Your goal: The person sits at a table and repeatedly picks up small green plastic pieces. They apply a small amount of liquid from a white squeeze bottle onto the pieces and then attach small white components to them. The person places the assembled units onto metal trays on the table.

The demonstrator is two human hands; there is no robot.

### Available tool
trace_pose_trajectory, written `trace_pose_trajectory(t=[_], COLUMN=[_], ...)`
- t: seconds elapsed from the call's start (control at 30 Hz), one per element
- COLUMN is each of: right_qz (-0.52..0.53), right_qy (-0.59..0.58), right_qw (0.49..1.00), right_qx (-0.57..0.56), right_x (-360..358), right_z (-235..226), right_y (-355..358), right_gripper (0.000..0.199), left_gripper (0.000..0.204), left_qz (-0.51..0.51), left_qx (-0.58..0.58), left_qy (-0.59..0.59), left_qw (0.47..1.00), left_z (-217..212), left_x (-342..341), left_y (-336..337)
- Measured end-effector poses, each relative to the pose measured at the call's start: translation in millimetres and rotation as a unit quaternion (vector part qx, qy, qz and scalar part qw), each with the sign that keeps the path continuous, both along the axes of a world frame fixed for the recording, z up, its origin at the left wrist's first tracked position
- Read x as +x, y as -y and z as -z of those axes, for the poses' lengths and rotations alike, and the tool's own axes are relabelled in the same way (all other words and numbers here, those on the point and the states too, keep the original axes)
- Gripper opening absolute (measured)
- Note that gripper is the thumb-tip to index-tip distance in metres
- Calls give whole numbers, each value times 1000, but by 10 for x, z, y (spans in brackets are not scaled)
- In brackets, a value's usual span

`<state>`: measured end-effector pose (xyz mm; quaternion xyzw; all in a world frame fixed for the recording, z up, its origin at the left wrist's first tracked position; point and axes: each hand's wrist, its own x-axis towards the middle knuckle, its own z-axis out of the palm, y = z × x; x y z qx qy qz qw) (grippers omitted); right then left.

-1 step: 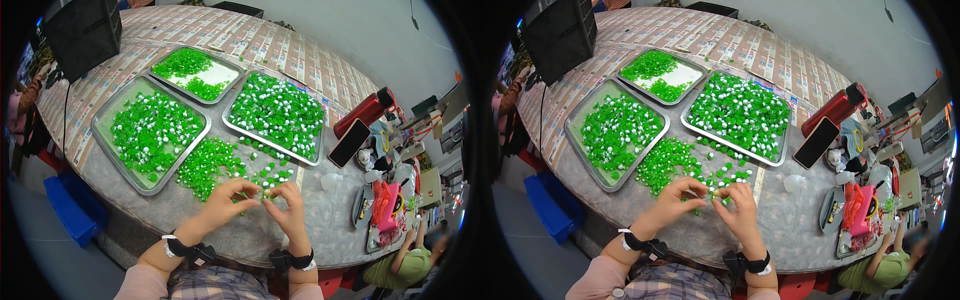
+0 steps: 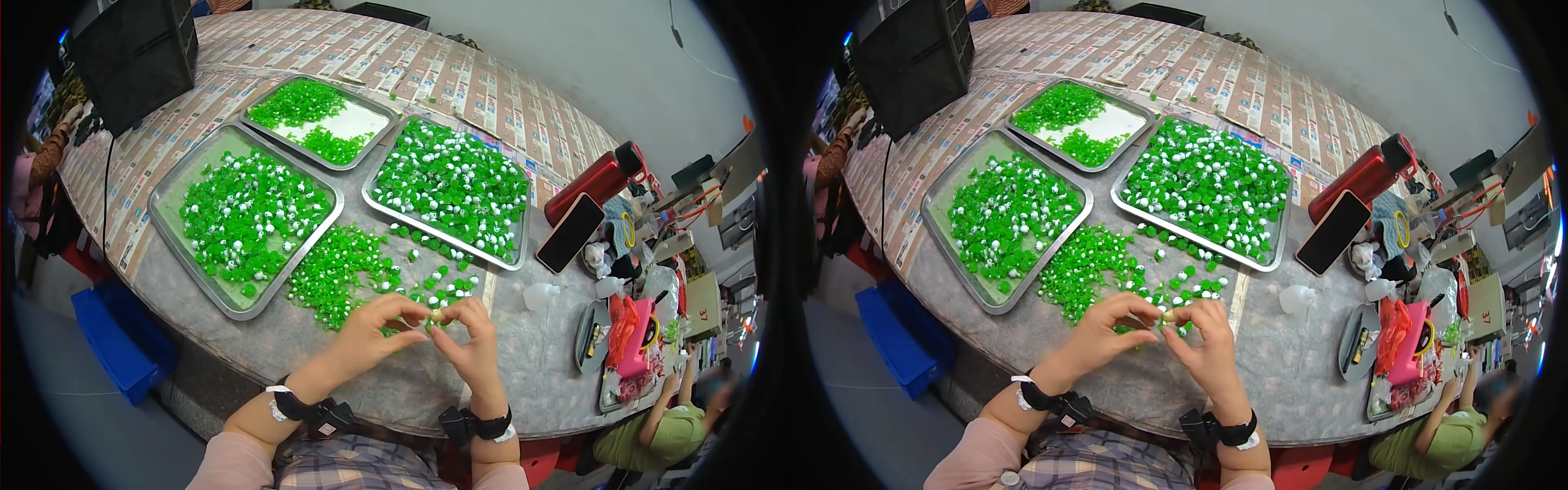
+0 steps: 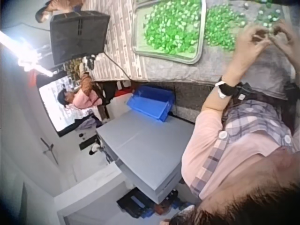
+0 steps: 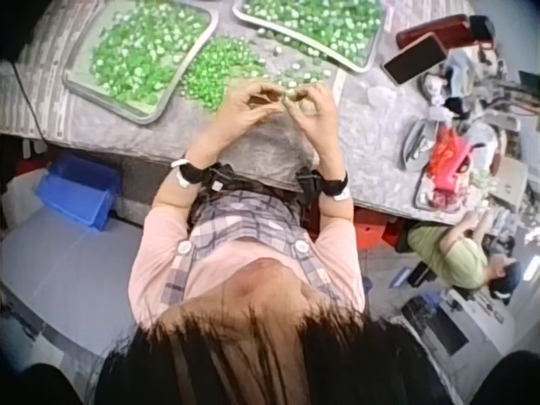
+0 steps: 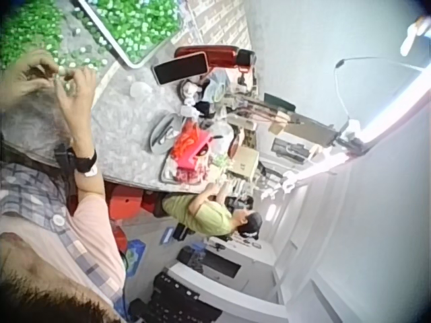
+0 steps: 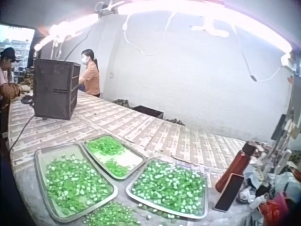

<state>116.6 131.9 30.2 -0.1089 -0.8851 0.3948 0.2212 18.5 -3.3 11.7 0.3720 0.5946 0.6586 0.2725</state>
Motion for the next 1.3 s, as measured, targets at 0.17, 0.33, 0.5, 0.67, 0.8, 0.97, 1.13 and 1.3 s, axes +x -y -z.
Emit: trace_pose_trajectory(t=[0.17, 0.33, 0.5, 0.67, 0.8, 0.97, 1.13, 1.3], right_qz=[22, 9, 17, 13, 189, 418, 398, 295], right_qy=[-25, -55, -20, -20, -177, -235, 114, -157], right_qw=[997, 998, 991, 981, 966, 877, 893, 930], right_qx=[-68, -21, -129, -192, -14, -8, 174, -153], right_x=[12, 4, 26, 75, 193, 489, 675, 470], right_z=[5, 4, 12, 72, 68, 104, 601, 149], right_y=[93, 108, 53, 14, -321, -1036, -1481, -1074], right_gripper=[14, 11, 8, 6, 6, 27, 42, 39], left_gripper=[18, 16, 25, 27, 18, 19, 22, 22], left_qz=[-57, -107, -106, -90, -35, -43, 1, 33], left_qx=[35, 11, 13, 3, -57, 42, 45, 17], left_qy=[-65, -187, -292, -315, -65, 192, 228, 371], left_qw=[996, 976, 950, 945, 996, 980, 973, 928], left_z=[-41, 6, -38, -53, -32, 62, 89, 81], left_x=[31, 31, 76, 76, 43, 44, 14, -39], left_y=[-35, -61, -78, -94, -6, -48, -60, -36])
